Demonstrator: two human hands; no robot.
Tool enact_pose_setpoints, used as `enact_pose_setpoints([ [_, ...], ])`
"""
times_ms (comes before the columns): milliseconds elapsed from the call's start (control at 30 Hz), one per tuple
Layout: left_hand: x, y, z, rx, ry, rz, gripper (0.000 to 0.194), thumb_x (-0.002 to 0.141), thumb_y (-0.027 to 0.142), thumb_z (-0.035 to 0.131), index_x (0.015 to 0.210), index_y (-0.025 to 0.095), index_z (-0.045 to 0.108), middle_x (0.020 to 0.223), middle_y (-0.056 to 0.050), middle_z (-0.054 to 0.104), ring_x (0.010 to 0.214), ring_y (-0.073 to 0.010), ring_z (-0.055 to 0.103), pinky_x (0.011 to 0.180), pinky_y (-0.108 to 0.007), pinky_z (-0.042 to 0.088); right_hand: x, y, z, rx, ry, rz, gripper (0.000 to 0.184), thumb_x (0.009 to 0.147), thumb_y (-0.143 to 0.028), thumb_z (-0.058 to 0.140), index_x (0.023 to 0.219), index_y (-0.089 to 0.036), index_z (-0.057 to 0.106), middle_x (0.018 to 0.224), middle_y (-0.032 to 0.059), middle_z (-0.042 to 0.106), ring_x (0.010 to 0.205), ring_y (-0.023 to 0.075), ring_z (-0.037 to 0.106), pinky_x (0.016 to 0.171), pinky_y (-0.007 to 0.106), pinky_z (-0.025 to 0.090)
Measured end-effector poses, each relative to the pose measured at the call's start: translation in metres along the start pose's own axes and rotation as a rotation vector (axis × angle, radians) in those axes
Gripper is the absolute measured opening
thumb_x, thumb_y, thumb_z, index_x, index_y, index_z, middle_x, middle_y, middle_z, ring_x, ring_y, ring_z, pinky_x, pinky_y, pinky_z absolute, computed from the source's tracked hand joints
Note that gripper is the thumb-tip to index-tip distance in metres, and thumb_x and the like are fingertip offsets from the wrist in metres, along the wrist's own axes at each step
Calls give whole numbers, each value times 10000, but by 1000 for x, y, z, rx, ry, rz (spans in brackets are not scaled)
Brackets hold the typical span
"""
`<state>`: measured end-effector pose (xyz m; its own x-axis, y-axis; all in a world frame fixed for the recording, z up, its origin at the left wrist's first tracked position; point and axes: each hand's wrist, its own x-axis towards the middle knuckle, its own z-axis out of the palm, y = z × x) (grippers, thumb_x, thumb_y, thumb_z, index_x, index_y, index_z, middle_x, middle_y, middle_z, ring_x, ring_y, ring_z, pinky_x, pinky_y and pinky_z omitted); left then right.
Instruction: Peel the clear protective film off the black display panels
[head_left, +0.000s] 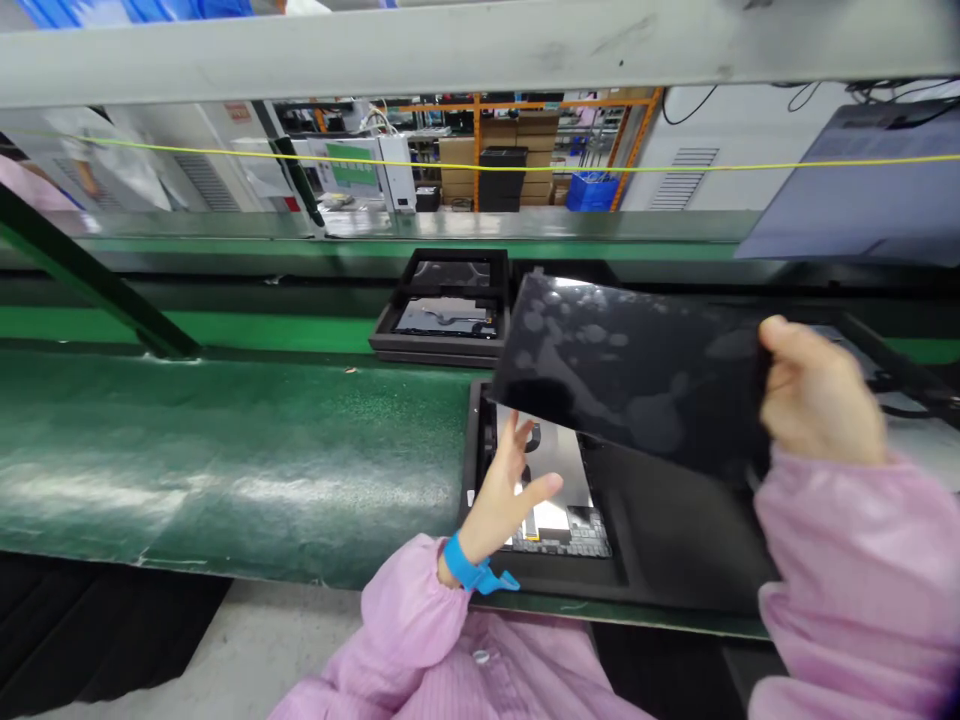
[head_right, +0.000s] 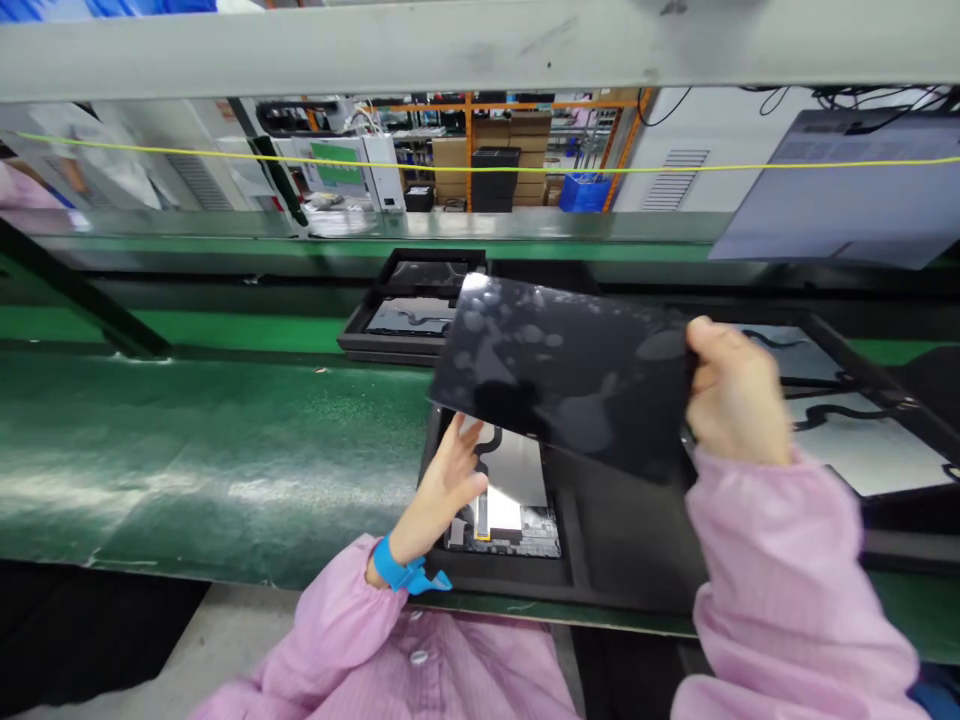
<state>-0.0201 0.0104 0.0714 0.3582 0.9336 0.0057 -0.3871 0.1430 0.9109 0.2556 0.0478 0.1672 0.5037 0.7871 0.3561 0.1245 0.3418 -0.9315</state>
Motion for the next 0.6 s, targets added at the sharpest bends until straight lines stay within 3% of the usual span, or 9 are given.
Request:
enact_pose_setpoints([
  [67, -1, 2, 9, -96, 10, 129, 1031, 686, 426, 779, 1494, 267, 160, 1468, -121, 417, 1371, -265, 365, 1138, -382, 276, -45, 17, 36, 71, -83, 67, 296, 761, -462, 638, 632, -234, 502, 633, 7, 579, 581, 182, 580, 538, 338, 508],
  [167, -7, 12, 8, -88, 386, 294, 851, 760, 371, 727, 1454, 314, 239, 1439, -47, 448, 1323, -222, 421, 1127, -315, 288, -102, 35, 70, 120, -178, 126, 312, 780, -445, 632, 651, -218, 463, 663, -1, 606, 534, 163, 572, 489, 307, 492],
  [233, -16, 22, -2, 6, 558, 295, 685, 810, 280, 677, 1406, 312, 340, 1411, -13, 473, 1289, -199, 449, 1109, -285, 303, -117, 41, 78, 118, -202, 130, 376, 804, -470, 606, 587, -207, 448, 575, 0, 571, 486, 148, 540, 466, 286, 470],
  [333, -33, 35, -14, 96, 464, 246, 614, 801, 226, 674, 1357, 282, 418, 1318, -12, 551, 1234, -209, 499, 1068, -290, 352, -98, 42, 80, 58, -238, 118, 470, 822, -577, 556, 559, -188, 546, 575, 31, 588, 538, 150, 567, 499, 269, 481],
  [433, -45, 40, -12, 132, 303, 193, 621, 778, 220, 691, 1342, 272, 437, 1321, -17, 552, 1273, -225, 468, 1076, -302, 347, -61, 35, 85, -76, -329, 110, 514, 797, -675, 539, 705, -180, 645, 679, 39, 633, 613, 164, 597, 496, 257, 467],
  [533, -52, 41, -2, 113, 204, 150, 622, 760, 202, 692, 1331, 249, 451, 1346, -34, 538, 1295, -232, 450, 1092, -307, 334, -39, 26, 94, -250, -328, 39, 548, 813, -660, 527, 539, -186, 526, 519, 9, 524, 491, 140, 497, 470, 266, 413],
  [600, -53, 43, 3, 92, 185, 132, 623, 758, 187, 684, 1333, 239, 451, 1341, -43, 543, 1295, -237, 452, 1094, -315, 336, -38, 22, 98, -350, -282, -16, 544, 828, -590, 555, 471, -191, 457, 470, 12, 481, 498, 152, 494, 568, 304, 455],
])
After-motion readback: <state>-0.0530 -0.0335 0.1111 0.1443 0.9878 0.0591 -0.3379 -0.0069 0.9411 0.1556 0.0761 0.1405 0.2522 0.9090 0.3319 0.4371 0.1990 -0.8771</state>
